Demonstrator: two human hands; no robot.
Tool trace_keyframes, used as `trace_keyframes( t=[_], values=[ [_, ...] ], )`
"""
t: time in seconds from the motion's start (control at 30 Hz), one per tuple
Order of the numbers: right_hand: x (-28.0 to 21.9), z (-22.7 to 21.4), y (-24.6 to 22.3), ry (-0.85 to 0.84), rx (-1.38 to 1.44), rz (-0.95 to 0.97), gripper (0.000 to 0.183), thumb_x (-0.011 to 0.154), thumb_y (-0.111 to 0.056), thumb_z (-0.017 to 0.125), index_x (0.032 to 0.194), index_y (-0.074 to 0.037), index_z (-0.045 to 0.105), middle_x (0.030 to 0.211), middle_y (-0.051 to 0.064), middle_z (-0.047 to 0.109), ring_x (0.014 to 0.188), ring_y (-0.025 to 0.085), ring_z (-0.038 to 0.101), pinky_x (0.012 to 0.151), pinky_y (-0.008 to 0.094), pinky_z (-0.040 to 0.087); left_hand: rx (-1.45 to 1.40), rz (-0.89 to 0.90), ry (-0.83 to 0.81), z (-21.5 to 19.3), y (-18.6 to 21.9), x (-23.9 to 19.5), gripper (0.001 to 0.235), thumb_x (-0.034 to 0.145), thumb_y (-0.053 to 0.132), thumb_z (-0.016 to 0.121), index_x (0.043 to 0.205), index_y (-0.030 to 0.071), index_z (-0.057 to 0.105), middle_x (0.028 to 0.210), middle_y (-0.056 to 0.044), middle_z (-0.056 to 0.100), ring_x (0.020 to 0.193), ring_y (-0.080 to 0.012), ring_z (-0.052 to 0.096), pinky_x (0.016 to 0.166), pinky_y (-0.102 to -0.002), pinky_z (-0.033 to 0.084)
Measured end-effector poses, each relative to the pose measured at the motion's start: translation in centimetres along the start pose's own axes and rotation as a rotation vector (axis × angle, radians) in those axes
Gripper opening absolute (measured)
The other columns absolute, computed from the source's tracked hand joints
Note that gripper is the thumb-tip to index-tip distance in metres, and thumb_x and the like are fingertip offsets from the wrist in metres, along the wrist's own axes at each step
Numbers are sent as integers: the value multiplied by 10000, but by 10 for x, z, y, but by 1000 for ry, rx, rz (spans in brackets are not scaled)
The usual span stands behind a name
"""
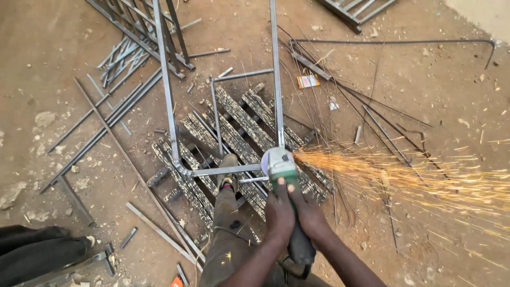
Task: Using an angle grinder to smooth the welded joints of a rectangular metal frame.
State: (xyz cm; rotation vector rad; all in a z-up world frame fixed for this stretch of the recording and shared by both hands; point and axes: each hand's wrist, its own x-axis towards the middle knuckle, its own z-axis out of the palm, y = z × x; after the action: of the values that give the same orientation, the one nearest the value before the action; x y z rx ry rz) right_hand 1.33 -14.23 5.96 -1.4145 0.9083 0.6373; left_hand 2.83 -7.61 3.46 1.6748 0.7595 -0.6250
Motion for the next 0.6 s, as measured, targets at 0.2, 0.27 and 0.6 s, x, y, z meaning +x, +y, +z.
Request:
trace_keyframes(
  t=[0.2,0.27,0.6],
  values=[
    [5,-1,10,-17,-34,-166,530,921,-487,485,1216,-112,717,1170,152,790,1033,238,733,864,362,555,46,-28,100,-3,-22,6,654,965,637,365,1009,96,729,978,-158,777,902,-313,726,754,-417,512],
    [5,-6,-13,5,-53,-102,600,911,-530,473,1212,-80,732,1154,180,789,985,269,742,827,376,577,24,-12,56,7,-7,21,664,959,654,362,1006,100,726,947,-135,765,848,-286,714,703,-404,508],
    [49,-14,-49,8,145,-70,556,941,-535,569,998,-2,717,945,165,759,771,221,665,634,345,529,66,-22,93,24,34,56,726,942,709,345,1155,76,630,1076,-182,746,944,-376,722,749,-484,519]
  ],
)
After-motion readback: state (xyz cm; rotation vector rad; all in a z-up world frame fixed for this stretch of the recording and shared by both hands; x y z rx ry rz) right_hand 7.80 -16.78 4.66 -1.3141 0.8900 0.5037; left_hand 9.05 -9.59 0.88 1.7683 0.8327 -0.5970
